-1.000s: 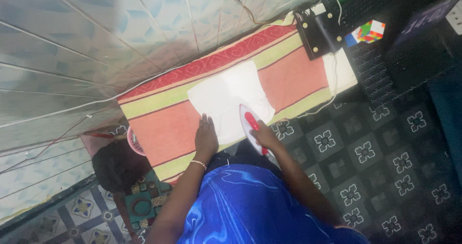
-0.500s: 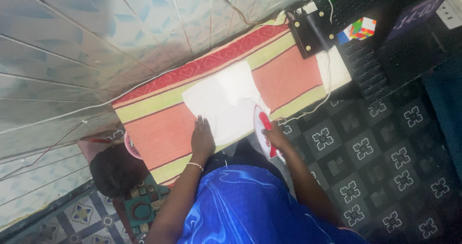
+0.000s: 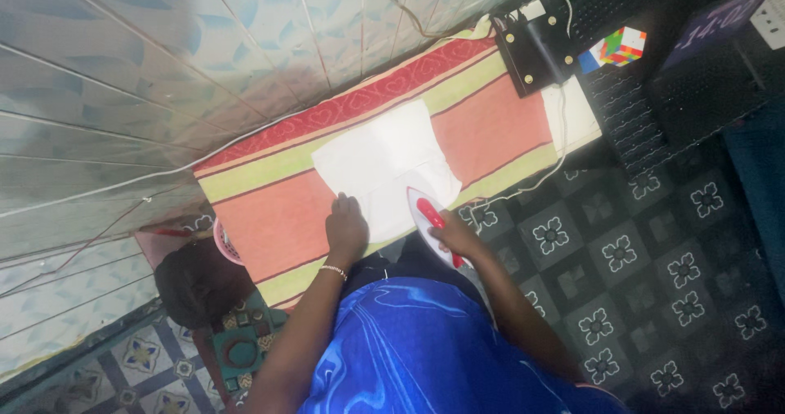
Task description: The person folds a white cloth, places it on a padded surface, and presses it using an iron before folding it again.
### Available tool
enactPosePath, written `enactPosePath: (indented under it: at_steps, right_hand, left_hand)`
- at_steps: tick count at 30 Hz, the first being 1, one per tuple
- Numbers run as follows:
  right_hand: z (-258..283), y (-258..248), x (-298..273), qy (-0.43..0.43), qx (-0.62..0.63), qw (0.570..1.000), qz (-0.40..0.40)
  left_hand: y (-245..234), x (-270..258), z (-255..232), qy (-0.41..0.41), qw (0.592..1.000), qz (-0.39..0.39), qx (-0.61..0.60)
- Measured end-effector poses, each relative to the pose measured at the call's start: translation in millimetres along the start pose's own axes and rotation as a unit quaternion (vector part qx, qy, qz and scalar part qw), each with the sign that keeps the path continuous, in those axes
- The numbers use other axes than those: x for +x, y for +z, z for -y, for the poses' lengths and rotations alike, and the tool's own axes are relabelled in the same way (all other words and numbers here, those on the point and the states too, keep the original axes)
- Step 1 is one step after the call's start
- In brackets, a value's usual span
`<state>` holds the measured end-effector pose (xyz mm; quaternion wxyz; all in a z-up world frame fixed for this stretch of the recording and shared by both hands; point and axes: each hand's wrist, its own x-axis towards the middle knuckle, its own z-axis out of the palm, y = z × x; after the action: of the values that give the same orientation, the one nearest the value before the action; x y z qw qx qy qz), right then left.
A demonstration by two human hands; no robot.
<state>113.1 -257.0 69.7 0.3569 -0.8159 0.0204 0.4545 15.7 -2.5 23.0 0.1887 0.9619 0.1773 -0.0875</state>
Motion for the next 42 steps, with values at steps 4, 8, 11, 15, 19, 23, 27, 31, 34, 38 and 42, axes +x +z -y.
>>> enactPosePath:
  at_steps: [4,8,11,15,19,23,27,31,34,38,42]
  right_hand:
    - [0.8,9.2,13.7,-0.082,0.023,0.996,-0.040]
    - [13.9,10.7,13.0,-0.085,0.043,0.995,-0.038]
    - [28.3,5.2,2.5,-0.066,-0.009,0.998,-0.017]
    - [32.9,4.6,1.9,-0.044,-0.079,0.996,0.015]
    - [17.0,7.8,10.6,-0.083,-0.082,0.992,0.038]
    - [10.3,14.4,26.2,-0.221,-0.166,0.961,0.016]
    - [32.0,22.9,42.0,-0.184,-0.164,0.969,-0.004]
    - [45.5,26.9,56.6,-0.132,-0.112,0.981,-0.089]
    - [46.6,25.6,76.6,-0.096,-0.067,0.976,-0.185]
    - [44.2,24.2,80.2,-0.086,0.001,0.973,-0.213]
    - [48.5,24.9,73.2,-0.123,-0.018,0.977,-0.175]
  left_hand:
    - [-10.4,30.3,-9.8,-0.012,0.999,-0.025,0.019]
    - [-8.3,51.7,-15.9,0.056,0.996,-0.064,-0.005]
    - [0.9,61.4,-17.8,0.091,0.992,-0.085,-0.014]
    - [13.9,73.8,-5.8,0.104,0.992,-0.064,0.026]
    - [18.1,80.3,0.5,0.108,0.993,-0.031,0.038]
    - [8.2,81.7,-6.0,0.033,0.999,-0.012,-0.006]
    - [-4.2,77.8,-12.0,-0.042,0.993,-0.037,-0.101]
    - [-9.6,71.1,-13.0,-0.059,0.988,-0.042,-0.139]
    - [-10.5,70.6,-12.9,-0.062,0.984,-0.077,-0.151]
    - [-11.3,72.9,-11.4,-0.082,0.973,-0.104,-0.186]
    - [-10.9,74.8,-13.1,-0.096,0.975,-0.099,-0.173]
